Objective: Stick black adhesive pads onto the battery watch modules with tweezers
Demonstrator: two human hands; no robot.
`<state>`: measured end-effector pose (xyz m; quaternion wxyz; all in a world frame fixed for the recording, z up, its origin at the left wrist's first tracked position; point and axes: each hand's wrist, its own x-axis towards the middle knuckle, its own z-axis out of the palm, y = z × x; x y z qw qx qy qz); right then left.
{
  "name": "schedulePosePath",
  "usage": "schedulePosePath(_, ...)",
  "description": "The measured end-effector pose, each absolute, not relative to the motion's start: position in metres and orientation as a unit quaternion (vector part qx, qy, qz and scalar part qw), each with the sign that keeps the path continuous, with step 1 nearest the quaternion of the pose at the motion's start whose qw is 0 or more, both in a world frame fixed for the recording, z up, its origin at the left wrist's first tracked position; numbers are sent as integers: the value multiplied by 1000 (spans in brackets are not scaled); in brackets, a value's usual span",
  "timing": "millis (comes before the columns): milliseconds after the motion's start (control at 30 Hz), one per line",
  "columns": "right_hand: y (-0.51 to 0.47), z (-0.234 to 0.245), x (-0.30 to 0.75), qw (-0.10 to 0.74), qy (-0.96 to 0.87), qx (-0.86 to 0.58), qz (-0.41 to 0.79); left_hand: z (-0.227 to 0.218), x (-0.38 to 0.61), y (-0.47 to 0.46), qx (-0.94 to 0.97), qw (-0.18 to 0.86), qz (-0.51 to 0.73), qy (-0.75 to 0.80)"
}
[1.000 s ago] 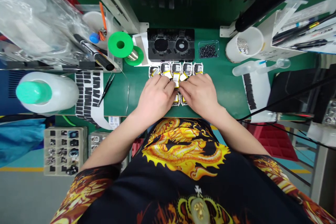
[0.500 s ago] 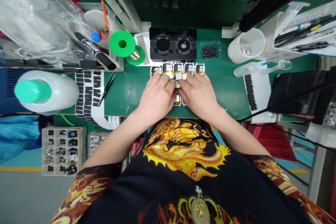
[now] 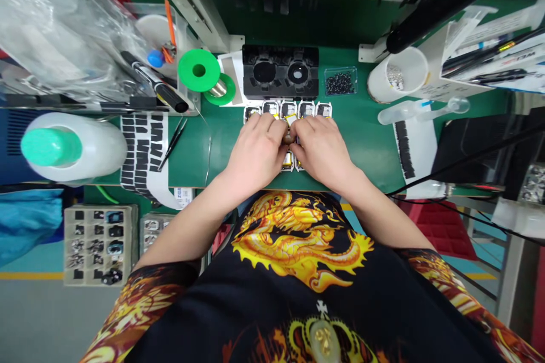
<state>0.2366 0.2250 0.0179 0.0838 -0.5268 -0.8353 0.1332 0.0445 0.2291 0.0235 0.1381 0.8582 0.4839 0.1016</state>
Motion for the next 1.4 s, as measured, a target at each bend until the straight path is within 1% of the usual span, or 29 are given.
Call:
schedulePosePath(167, 219, 16, 237, 102, -848, -505, 127, 22, 42, 228, 857, 136, 125, 481)
schedulePosePath(333, 211, 19, 240, 103, -864, -484, 96, 21, 38, 228, 884, 123, 109, 439)
schedulePosePath(433, 205, 21, 244, 118, -879, -455, 79, 23, 35, 226, 894, 114, 118, 416)
schedulePosePath(500, 198, 20, 249, 144, -889, -427, 82, 25, 33, 223, 907, 101, 123, 390)
schedulePosePath(600, 187, 15, 263, 210, -879, -416, 104, 25, 31, 217, 926, 82, 113, 352)
schedulePosePath(700, 180, 7, 281, 267, -830, -478, 102, 22, 29, 214, 931, 82, 122, 334)
schedulePosePath(767, 179, 1, 291, 276, -796, -532, 81, 20, 28, 215, 930, 82, 129, 334)
schedulePosePath(833, 181, -3, 298, 261, -779, -566, 67, 18, 29, 218, 928, 86, 131, 339)
schedulePosePath(900, 185, -5, 300, 229, -779, -580, 63, 17, 33, 221, 924, 90, 136, 345)
schedulePosePath(1067, 192, 2, 298, 151, -786, -594, 88, 19, 52, 226, 919, 110, 159, 345)
schedulePosePath(1200, 199, 12, 297, 119, -792, -587, 120, 16, 69, 228, 927, 118, 151, 323)
schedulePosePath(1400, 205, 18, 296, 92, -797, -581, 139, 9, 78, 230, 935, 88, 127, 319)
